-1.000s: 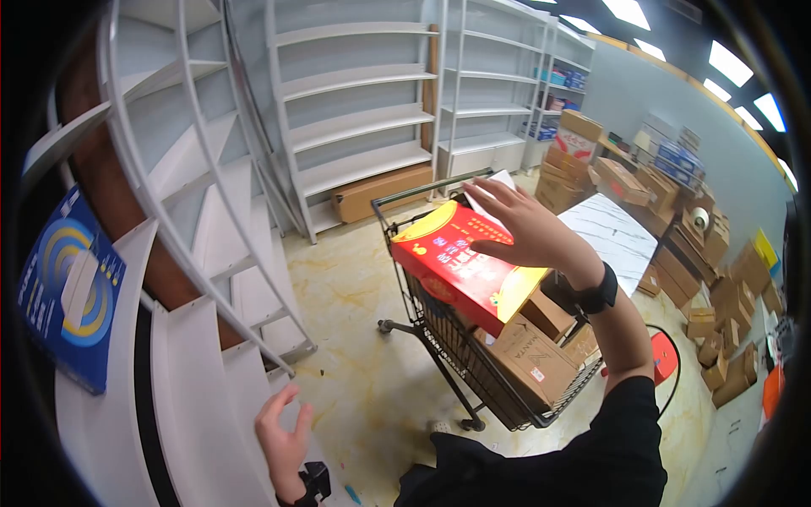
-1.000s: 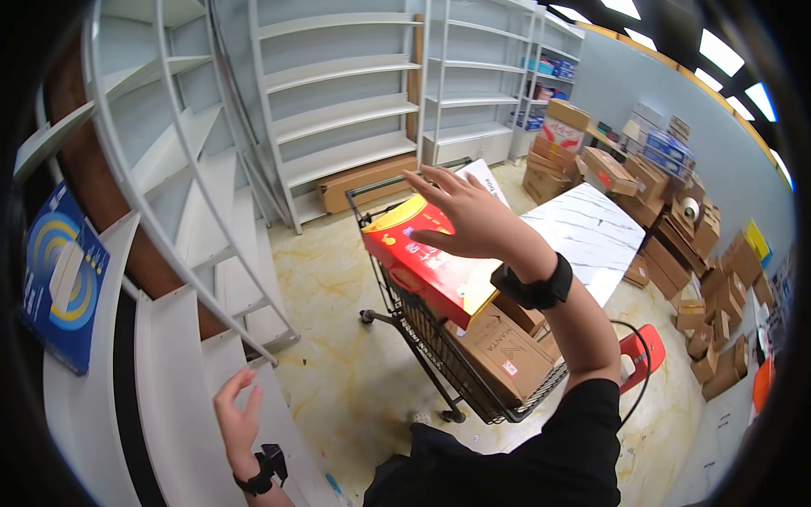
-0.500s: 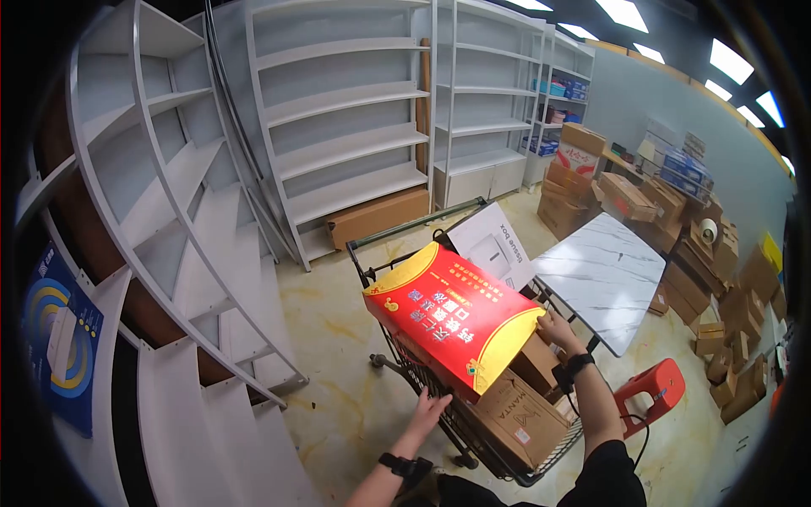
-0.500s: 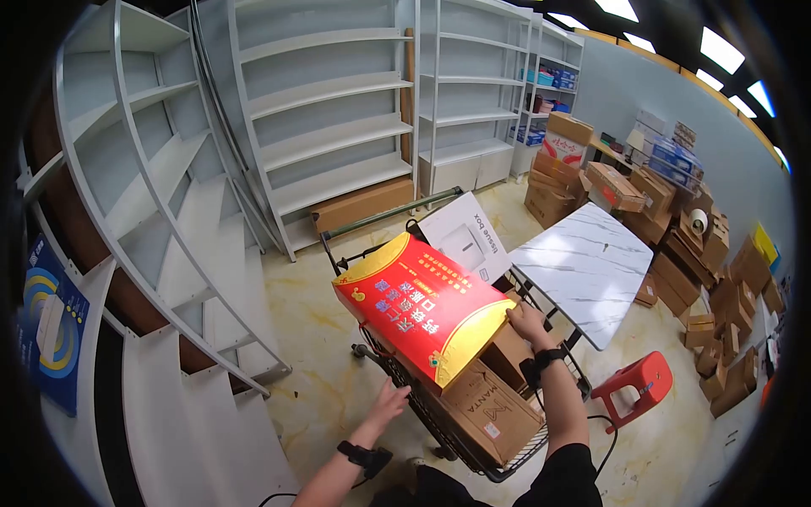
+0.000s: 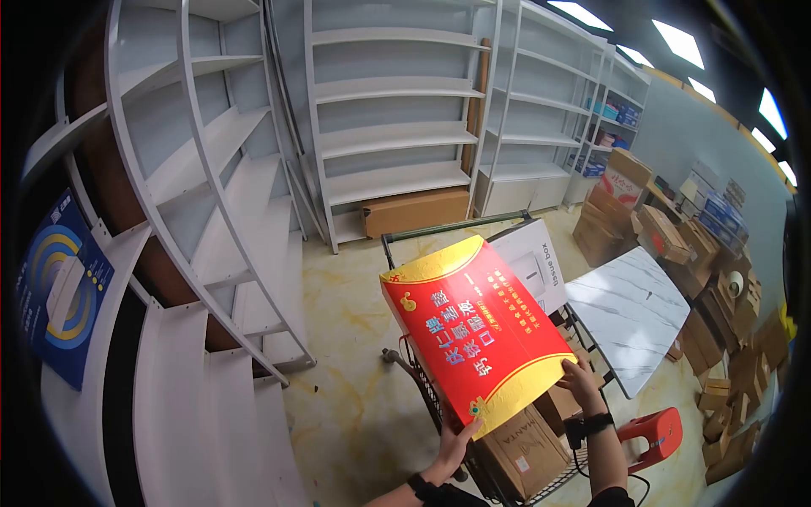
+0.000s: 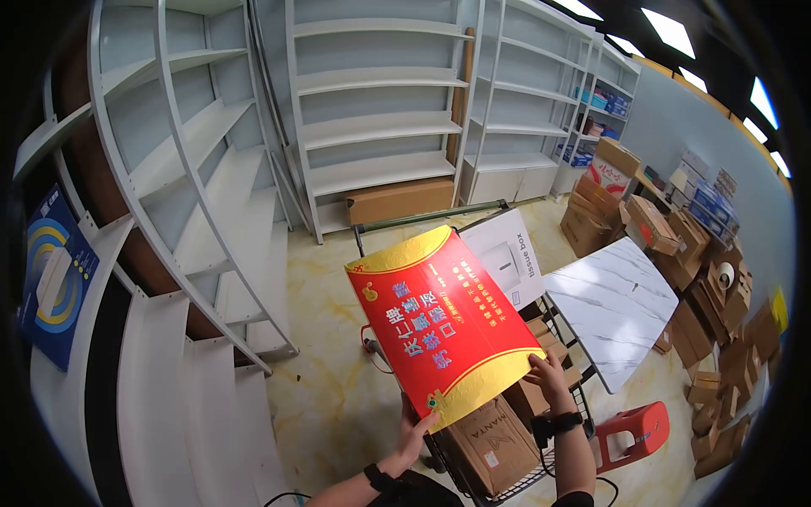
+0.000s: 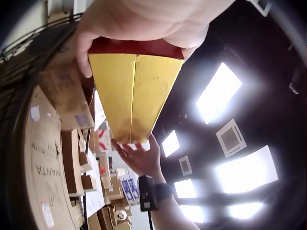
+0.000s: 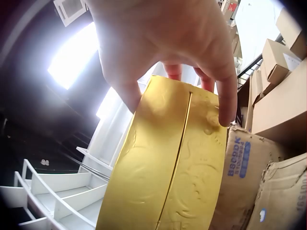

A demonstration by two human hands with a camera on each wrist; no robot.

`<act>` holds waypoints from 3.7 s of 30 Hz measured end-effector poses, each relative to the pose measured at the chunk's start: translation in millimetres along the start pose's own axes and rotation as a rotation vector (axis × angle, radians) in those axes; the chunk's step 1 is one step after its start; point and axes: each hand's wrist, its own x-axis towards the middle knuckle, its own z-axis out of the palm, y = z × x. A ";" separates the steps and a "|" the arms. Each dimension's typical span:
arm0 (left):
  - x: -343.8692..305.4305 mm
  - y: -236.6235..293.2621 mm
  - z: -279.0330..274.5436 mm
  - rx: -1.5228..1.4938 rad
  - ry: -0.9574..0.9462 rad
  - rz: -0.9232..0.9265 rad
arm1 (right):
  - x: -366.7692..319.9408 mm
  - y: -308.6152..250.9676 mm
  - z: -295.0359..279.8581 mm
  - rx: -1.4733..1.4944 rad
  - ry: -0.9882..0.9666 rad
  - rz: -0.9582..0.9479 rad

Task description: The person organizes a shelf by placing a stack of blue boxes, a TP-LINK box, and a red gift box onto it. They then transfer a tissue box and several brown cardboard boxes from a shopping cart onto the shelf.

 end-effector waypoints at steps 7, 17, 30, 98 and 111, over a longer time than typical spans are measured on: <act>-54.6 109.2 -67.4 0.090 0.032 0.235 | -37.3 -38.0 73.6 0.038 -0.600 -0.054; -237.5 295.4 -138.6 0.374 0.343 0.776 | -109.6 -23.6 288.0 0.442 -1.138 -0.042; -387.8 260.4 -138.0 0.702 1.081 1.194 | -375.0 55.9 466.5 0.533 -1.742 0.402; -555.2 362.2 -194.3 1.570 2.521 0.428 | -437.2 3.0 706.5 -0.415 -1.226 -1.496; -554.9 363.9 -189.4 1.630 2.465 0.492 | -438.8 -2.5 706.1 -0.512 -1.289 -1.430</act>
